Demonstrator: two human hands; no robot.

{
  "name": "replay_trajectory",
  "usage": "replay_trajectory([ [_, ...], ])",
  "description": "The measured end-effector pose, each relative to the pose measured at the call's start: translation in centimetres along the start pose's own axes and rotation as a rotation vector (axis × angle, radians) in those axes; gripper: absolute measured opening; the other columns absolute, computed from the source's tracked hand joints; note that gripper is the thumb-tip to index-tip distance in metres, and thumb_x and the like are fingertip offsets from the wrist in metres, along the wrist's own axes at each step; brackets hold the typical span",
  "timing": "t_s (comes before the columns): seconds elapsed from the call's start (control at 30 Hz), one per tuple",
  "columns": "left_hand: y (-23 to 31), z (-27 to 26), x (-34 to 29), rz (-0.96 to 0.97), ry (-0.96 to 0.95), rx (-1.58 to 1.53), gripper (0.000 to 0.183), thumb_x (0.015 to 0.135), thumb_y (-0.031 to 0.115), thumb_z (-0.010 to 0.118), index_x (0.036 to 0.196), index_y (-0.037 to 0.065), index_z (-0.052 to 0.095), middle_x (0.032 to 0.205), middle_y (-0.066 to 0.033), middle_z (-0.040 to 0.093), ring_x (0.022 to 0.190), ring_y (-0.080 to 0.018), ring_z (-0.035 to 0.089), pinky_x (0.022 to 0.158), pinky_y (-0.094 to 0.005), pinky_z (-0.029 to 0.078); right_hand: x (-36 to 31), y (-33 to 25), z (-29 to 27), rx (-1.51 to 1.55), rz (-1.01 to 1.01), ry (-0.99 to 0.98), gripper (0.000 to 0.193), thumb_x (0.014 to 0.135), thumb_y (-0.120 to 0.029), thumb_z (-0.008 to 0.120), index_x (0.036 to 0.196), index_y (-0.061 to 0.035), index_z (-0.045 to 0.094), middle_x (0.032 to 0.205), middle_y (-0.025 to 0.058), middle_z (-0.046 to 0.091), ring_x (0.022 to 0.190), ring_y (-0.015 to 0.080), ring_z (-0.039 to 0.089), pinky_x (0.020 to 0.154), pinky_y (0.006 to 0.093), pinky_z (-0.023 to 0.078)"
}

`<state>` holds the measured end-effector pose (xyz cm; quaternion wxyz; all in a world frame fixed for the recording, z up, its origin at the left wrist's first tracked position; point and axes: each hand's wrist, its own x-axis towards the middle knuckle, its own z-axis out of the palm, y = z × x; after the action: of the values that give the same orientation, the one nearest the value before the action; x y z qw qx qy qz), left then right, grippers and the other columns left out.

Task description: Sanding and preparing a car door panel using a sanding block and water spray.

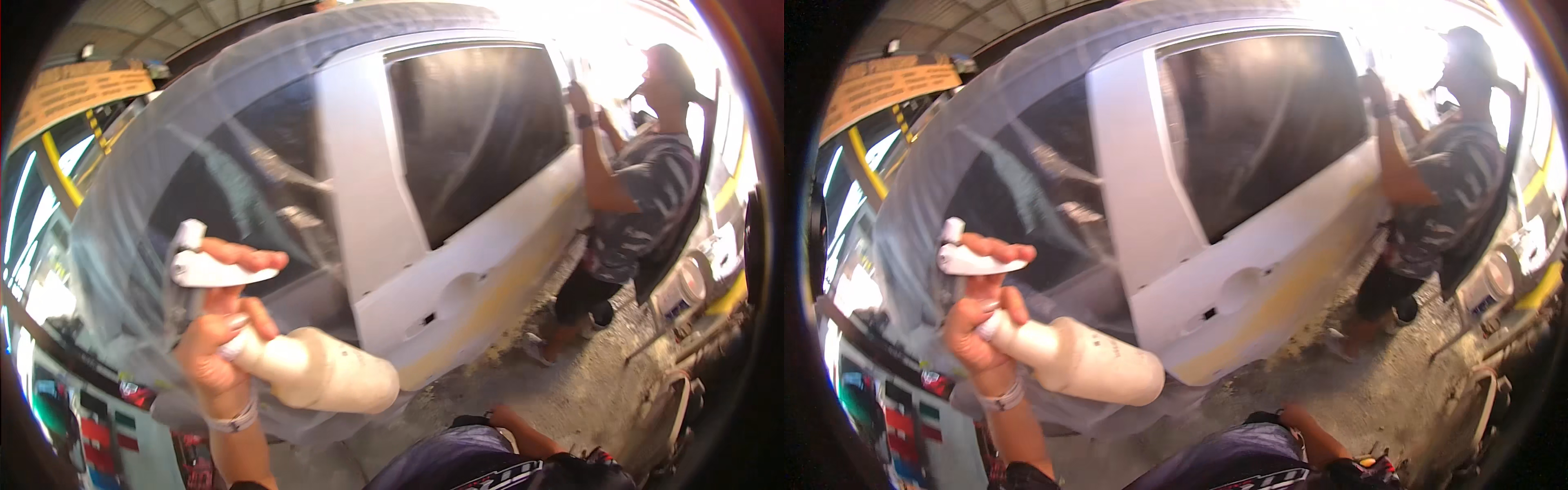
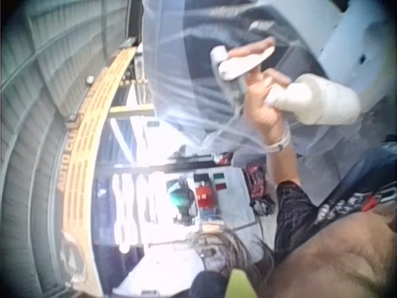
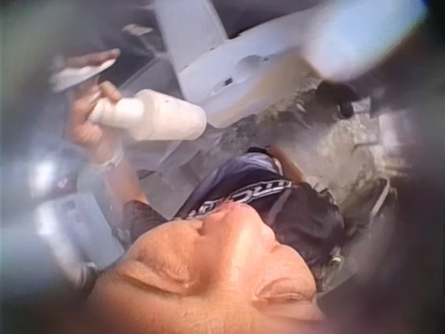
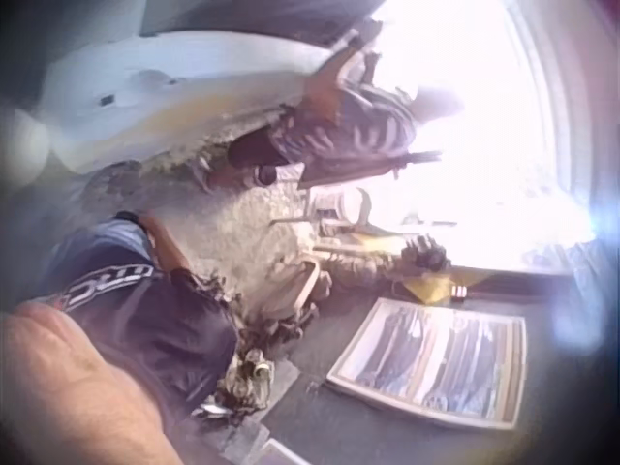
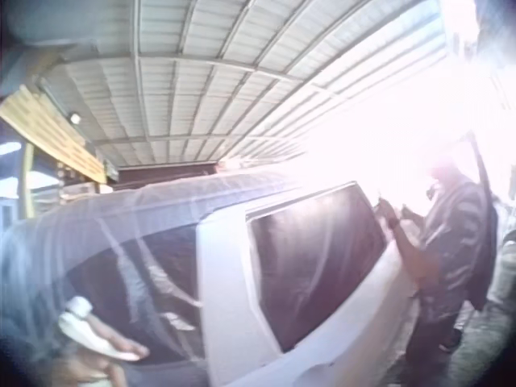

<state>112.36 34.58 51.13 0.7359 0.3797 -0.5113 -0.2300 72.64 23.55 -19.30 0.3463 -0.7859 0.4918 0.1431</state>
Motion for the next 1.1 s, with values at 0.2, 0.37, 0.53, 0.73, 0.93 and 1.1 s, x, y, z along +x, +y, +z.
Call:
replay_trajectory([
  [0.2,0.6,-1.3,0.2,-0.116,-0.112,0.245,0.050,0.082,-0.008,0.055,0.131,-0.006,0.057,0.118,-0.0195,0.067,0.110,-0.0242,0.068,0.067,-0.0291,0.060,-5.1,-4.3,-9.1,0.249,0.046,0.363,0.047,0.083,-0.011,0.069,0.128,-0.0013,0.069,0.130,0.0314,0.066,0.129,0.0498,0.058,0.108,0.0524,0.047],
  [0.37,-0.8,-0.7,2.5,-0.155,-0.228,0.537,0.050,0.079,-0.008,0.053,0.128,-0.003,0.059,0.103,-0.0081,0.067,0.086,-0.0113,0.063,0.070,-0.0269,0.055,-7.2,-10.9,-22.5,0.310,-0.438,0.971,0.049,0.088,0.006,0.052,0.137,0.0025,0.056,0.140,0.0271,0.056,0.135,0.0462,0.051,0.116,0.0495,0.040],
  [0.53,-4.6,-0.6,4.9,0.362,-0.275,0.741,0.060,0.080,-0.008,0.056,0.140,-0.004,0.054,0.101,-0.0113,0.070,0.082,-0.0181,0.067,0.071,-0.0321,0.056,-9.2,-17.8,-37.3,0.211,-0.708,1.317,0.055,0.094,0.004,0.050,0.149,0.0040,0.050,0.150,0.0254,0.052,0.142,0.0440,0.047,0.121,0.0504,0.035],
  [0.73,-5.0,2.2,7.8,0.550,-0.361,1.060,0.070,0.084,-0.009,0.062,0.151,-0.004,0.044,0.098,-0.0206,0.070,0.079,-0.0300,0.071,0.080,-0.0400,0.059,-8.8,-24.1,-49.5,0.136,-0.945,1.406,0.059,0.096,0.005,0.049,0.155,0.0032,0.045,0.155,0.0243,0.048,0.145,0.0425,0.045,0.122,0.0494,0.035],
  [0.93,-5.7,5.2,9.0,0.366,-0.252,1.201,0.062,0.084,-0.007,0.065,0.142,-0.003,0.045,0.107,-0.0226,0.070,0.082,-0.0322,0.070,0.081,-0.0408,0.059,-7.3,-27.7,-56.9,0.106,-1.175,1.372,0.063,0.093,0.008,0.051,0.155,0.0011,0.047,0.157,0.0221,0.048,0.145,0.0398,0.046,0.122,0.0480,0.036],
  [1.1,-6.3,8.8,8.8,0.089,-0.040,1.249,0.018,0.082,-0.002,0.073,0.098,0.006,0.072,0.136,-0.0221,0.063,0.101,-0.0311,0.066,0.087,-0.0404,0.055,-5.8,-29.1,-59.0,0.156,-1.349,1.237,0.066,0.089,0.012,0.051,0.154,0.0009,0.049,0.156,0.0209,0.048,0.145,0.0385,0.046,0.121,0.0477,0.036],
])
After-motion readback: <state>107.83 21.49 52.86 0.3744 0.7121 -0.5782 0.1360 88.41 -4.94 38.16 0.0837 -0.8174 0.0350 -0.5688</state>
